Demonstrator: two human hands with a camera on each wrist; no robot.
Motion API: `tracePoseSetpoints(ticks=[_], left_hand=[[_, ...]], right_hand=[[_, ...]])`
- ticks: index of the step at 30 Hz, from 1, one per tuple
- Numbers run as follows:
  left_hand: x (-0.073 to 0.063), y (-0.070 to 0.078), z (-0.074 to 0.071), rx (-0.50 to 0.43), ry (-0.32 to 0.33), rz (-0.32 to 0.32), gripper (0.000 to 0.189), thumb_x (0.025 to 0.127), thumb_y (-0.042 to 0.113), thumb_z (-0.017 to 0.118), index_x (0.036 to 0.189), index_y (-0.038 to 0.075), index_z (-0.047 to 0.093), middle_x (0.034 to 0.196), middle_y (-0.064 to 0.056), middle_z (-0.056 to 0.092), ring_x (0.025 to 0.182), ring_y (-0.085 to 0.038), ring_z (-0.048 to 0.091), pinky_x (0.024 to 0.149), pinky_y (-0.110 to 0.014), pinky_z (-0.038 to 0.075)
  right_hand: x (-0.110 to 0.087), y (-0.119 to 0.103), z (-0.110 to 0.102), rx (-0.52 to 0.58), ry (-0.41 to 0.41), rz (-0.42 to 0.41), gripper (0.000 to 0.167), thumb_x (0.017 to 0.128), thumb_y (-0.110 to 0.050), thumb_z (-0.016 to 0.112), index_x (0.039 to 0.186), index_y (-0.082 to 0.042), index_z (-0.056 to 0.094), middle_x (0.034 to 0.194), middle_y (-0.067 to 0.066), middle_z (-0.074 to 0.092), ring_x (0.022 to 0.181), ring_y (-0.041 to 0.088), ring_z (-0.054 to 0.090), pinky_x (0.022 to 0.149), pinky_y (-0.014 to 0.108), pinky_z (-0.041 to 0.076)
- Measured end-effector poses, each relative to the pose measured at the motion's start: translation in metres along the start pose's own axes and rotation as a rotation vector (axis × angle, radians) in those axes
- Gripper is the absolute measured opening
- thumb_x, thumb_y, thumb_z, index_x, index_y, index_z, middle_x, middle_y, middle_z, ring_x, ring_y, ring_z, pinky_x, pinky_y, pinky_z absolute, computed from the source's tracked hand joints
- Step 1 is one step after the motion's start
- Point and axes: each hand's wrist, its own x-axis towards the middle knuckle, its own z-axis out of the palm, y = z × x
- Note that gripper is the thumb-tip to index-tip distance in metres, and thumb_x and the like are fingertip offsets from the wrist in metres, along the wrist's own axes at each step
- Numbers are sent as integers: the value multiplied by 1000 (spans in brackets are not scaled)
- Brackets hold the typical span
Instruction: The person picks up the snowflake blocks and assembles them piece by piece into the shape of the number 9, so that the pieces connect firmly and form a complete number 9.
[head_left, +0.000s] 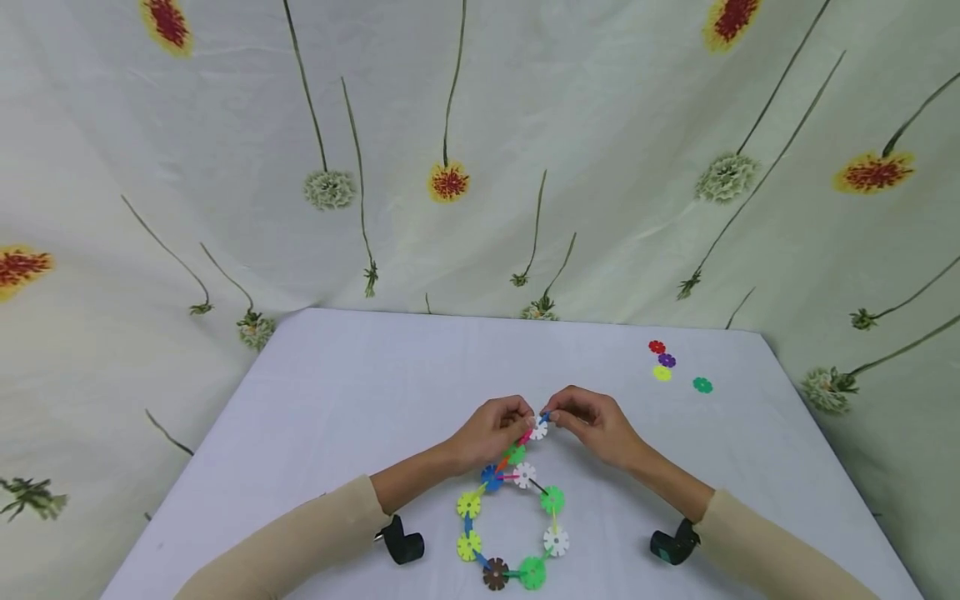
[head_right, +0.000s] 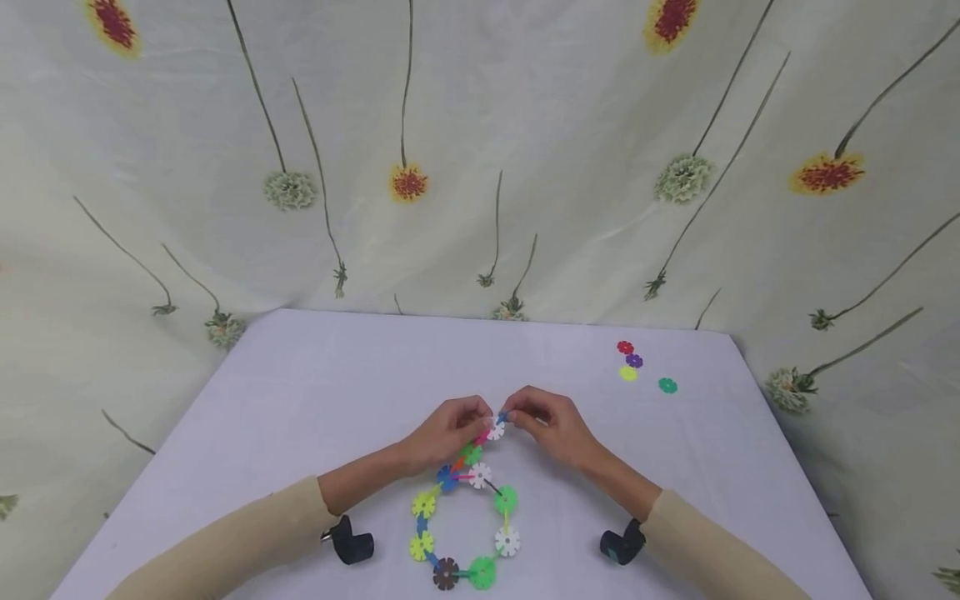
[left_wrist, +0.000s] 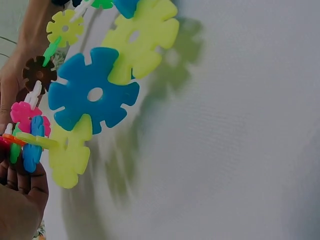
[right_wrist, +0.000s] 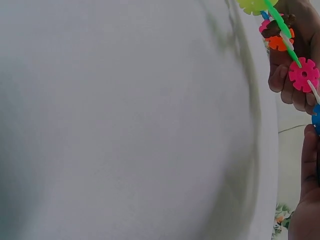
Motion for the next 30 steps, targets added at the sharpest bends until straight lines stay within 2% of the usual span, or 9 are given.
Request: tracePoseSetpoints(ticks=[5, 10, 16, 19, 26, 30], left_hand=[[3, -2, -2, -15, 2, -7, 20, 111, 20, 59, 111, 2, 68, 93, -3, 65, 81, -9, 58, 77, -20, 49], [5, -5, -5, -42, 23, -22, 19, 111, 17, 59, 111, 1, 68, 94, -4, 64, 84, -11, 59, 80, -20, 50], [6, -4, -7, -75, 50, -37, 18, 110, 16, 58, 111, 1, 68, 91, 0, 62, 84, -12, 57, 80, -20, 49], [5, -5, -7, -78, 61, -44, 19, 110, 17, 58, 111, 0, 68, 91, 0, 63, 84, -12, 58, 81, -20, 49], [2, -6, -8, -80, 76, -67, 19, 110, 19, 59, 111, 2, 68, 91, 2, 64, 85, -12, 58, 81, -21, 49], [3, -8, -9, -84, 77, -78, 18, 109, 18, 59, 111, 2, 68, 90, 3, 63, 84, -11, 57, 80, -21, 49]], right_hand=[[2, -1, 0, -10, 1, -19, 16, 106, -7, 66, 120, -8, 73, 115, 15, 77, 101, 34, 75, 90, 26, 63], [4, -4, -1, -17, 12, 3, 29, 105, -7, 68, 133, -2, 65, 124, 21, 75, 106, 36, 76, 90, 24, 62], [3, -7, -8, -39, 49, 59, 34, 103, -10, 72, 133, 1, 64, 125, 17, 76, 108, 14, 77, 91, 22, 61], [1, -6, -11, -42, 57, 73, 35, 103, -11, 72, 134, 3, 63, 126, 20, 76, 110, 8, 75, 94, 20, 60], [-3, 1, -25, -99, 111, 126, 34, 104, -16, 72, 132, 2, 65, 124, 22, 76, 109, 27, 76, 91, 19, 59], [-6, 11, -37, -168, 194, 189, 32, 104, -23, 73, 130, -3, 68, 120, 15, 77, 105, 20, 74, 92, 17, 57]])
